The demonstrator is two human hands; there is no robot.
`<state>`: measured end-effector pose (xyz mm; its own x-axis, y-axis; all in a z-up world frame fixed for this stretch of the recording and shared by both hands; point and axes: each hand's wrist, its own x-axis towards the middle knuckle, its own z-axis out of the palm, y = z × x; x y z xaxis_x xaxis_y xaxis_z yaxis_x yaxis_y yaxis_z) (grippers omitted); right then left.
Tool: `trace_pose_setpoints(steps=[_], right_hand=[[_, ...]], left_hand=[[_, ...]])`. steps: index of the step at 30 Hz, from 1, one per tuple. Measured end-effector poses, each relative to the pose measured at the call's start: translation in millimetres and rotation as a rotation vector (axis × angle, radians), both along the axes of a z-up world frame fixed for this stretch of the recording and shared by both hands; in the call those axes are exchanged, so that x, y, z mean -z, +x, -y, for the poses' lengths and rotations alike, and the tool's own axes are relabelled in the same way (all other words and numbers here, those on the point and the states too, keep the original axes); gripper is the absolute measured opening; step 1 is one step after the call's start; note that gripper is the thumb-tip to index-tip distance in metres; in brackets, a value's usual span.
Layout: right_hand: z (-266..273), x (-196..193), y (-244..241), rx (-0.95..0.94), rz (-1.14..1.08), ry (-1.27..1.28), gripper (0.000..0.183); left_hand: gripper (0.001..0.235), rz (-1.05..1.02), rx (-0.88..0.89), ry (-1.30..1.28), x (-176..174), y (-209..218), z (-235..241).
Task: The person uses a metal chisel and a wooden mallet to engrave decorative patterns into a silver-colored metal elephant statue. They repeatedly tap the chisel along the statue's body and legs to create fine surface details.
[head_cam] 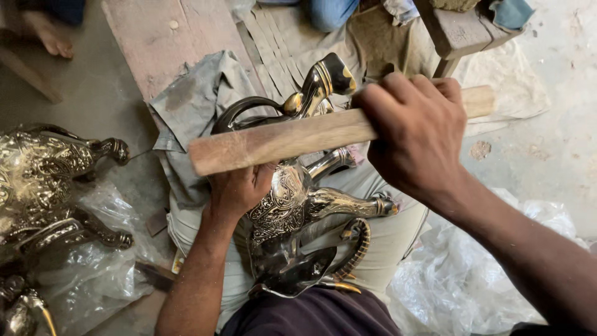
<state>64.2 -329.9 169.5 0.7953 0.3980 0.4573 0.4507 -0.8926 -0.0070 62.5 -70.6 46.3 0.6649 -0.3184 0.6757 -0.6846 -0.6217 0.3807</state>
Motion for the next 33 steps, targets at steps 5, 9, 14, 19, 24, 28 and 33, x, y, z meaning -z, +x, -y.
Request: trace_pose_setpoints(steps=[5, 9, 14, 19, 24, 28, 33], right_hand=[[-7, -3, 0, 0.041, -0.178, 0.246, 0.016], [-7, 0, -7, -0.011, -0.539, 0.99, 0.03], [-4, 9, -16, 0.031, -0.302, 0.547, 0.027], [-2, 12, -18, 0.078, -0.146, 0.22, 0.036], [-6, 19, -16, -0.035, -0.21, 0.499, 0.031], [2, 21, -8, 0.061, -0.149, 0.176, 0.019], [9, 16, -1, 0.02, -0.067, 0.152, 0.02]], left_hand=[[0.028, -0.165, 0.096, -0.173, -4, -3, 0], [0.022, -0.2, 0.15, -0.244, -7, 0, 3], [0.024, -0.168, 0.159, -0.221, -11, 1, 5], [0.021, -0.219, 0.134, -0.216, -12, -3, 2], [0.023, -0.237, 0.131, -0.219, -7, -3, 2], [0.024, -0.223, 0.101, -0.186, -5, -6, -1], [0.031, 0.012, 0.045, -0.116, -2, -2, -2]])
